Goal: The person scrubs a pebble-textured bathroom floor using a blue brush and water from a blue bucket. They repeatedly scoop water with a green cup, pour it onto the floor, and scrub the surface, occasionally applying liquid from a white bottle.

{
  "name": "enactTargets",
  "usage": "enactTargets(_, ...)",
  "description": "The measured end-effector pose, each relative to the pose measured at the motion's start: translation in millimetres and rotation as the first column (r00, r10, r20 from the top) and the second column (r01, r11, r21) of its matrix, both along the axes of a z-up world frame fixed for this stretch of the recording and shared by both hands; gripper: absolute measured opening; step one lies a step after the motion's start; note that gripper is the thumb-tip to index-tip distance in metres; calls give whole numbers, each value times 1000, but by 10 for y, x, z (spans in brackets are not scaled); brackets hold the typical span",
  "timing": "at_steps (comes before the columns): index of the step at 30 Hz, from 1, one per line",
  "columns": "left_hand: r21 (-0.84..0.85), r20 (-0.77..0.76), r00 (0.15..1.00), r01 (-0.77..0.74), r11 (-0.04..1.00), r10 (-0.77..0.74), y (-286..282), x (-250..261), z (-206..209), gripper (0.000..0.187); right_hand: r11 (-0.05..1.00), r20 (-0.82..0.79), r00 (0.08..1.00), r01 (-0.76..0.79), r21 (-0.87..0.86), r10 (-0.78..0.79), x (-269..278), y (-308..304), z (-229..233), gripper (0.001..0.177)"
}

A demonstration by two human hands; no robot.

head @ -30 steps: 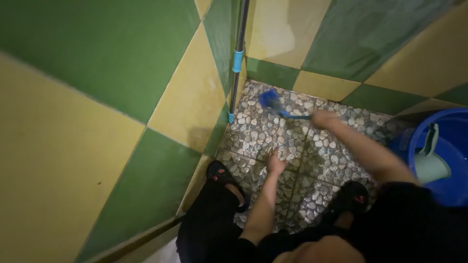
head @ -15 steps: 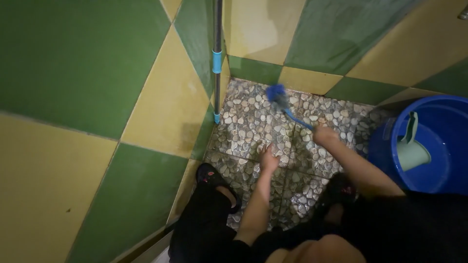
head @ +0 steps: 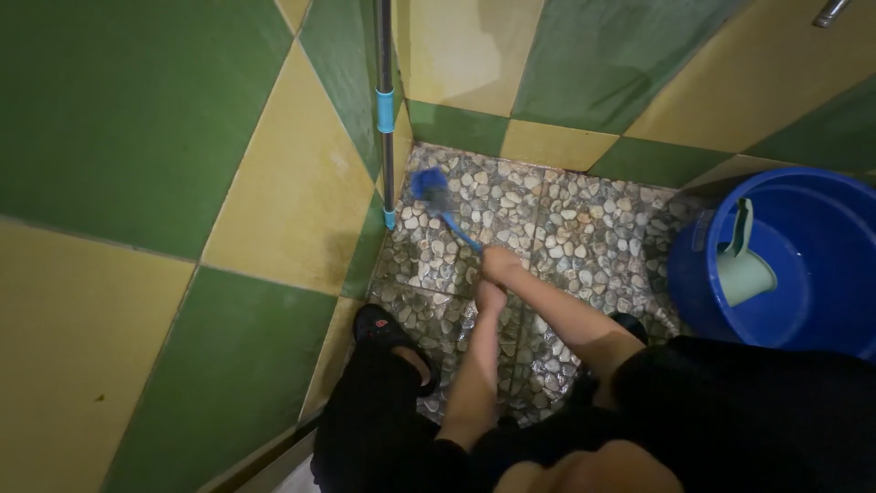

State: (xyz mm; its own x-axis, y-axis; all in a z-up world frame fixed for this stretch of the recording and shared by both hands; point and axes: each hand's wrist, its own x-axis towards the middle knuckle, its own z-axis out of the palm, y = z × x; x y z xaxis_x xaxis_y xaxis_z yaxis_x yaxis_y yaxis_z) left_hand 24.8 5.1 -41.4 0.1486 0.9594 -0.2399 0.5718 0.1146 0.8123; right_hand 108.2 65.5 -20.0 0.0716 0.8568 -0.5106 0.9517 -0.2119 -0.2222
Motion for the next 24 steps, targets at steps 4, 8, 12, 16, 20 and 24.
enactTargets(4, 28, 49, 989, -142, 989, 141, 19, 63, 2, 68, 996, 25, 995, 92, 9, -93, 392, 176, 107, 38)
enactTargets(8, -7, -20, 995, -96, 995, 96, 23, 84, 24, 65, 978, 146, 970, 203, -54, -193, 1294, -488, 339, 37)
enactTargets(12, 0, -34, 999, -10, 1000, 10, -44, 54, 60, 60, 873, 164, 869, 483, -68, -467, 1873, -1270, 644, 38)
enactTargets(16, -23, -48, 999, 3, 1000, -4, -83, 40, 93, 58, 957, 161, 956, 265, -118, -244, 1650, -1204, 557, 40)
enactTargets(20, 18, -69, 995, -70, 997, 71, -96, 52, 120, 64, 987, 85, 996, -6, -158, 20, 667, -828, 190, 34)
enactTargets(24, -64, -25, 977, -214, 975, 213, -15, -37, 153, 69, 999, 59, 998, -8, -36, 10, 278, -859, 134, 37)
